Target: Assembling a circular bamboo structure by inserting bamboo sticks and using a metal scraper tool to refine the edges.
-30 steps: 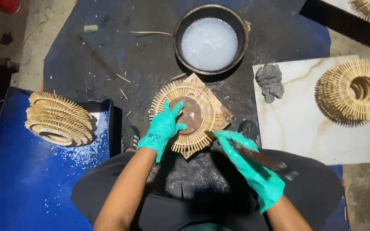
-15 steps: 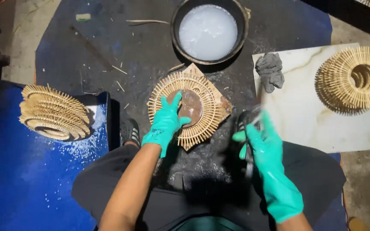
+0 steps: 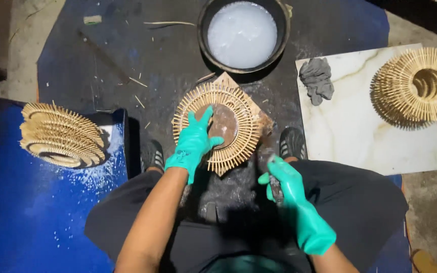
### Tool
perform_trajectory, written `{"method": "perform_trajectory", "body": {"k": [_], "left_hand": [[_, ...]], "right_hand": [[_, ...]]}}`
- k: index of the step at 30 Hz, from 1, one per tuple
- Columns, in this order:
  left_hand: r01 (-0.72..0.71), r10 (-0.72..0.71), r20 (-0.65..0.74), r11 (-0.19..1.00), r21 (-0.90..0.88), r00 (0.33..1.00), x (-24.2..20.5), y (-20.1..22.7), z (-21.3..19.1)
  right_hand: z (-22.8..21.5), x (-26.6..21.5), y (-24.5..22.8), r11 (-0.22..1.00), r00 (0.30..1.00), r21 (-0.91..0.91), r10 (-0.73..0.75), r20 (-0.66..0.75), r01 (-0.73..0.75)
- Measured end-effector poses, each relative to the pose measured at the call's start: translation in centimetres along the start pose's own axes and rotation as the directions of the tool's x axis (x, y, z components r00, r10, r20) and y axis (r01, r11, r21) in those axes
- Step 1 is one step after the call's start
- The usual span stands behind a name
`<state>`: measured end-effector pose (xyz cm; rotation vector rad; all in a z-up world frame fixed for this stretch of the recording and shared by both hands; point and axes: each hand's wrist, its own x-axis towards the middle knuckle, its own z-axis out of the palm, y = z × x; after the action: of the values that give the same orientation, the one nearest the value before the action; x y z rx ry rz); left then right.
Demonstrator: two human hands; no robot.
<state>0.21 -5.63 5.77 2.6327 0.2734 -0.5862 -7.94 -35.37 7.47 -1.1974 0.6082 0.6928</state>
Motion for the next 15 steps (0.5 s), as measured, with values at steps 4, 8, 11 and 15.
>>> {"method": "perform_trajectory", "body": {"k": [4, 8, 11, 15], "left_hand": [[-0.006, 0.006, 0.005, 1.000, 0.003, 1.000, 0.2, -0.2, 0.1], [-0.025, 0.025, 0.004, 1.000, -0.002, 1.000, 0.2, 0.2, -0.8], [-0.022, 0.021, 0.043, 1.000, 0.014, 0.999, 1.0, -0.5, -0.5], [-0.054, 0.054, 0.021, 0.998, -0.022, 0.998, 0.6, -0.5, -0.1]], "right_hand": [[0.1, 1.0, -0.3, 0.994, 0.997, -0.073, 0.082, -0.011, -0.083], [-0.3, 1.7, 0.6, 0.999, 0.999, 0.020, -0.051, 0.015, 0.051], [0.5, 1.4, -0.8, 0.998, 0.997, -0.044, 0.056, 0.054, -0.054], [0.9, 0.7, -0.6, 0.998, 1.000, -0.057, 0.017, -0.003, -0.017]]}}
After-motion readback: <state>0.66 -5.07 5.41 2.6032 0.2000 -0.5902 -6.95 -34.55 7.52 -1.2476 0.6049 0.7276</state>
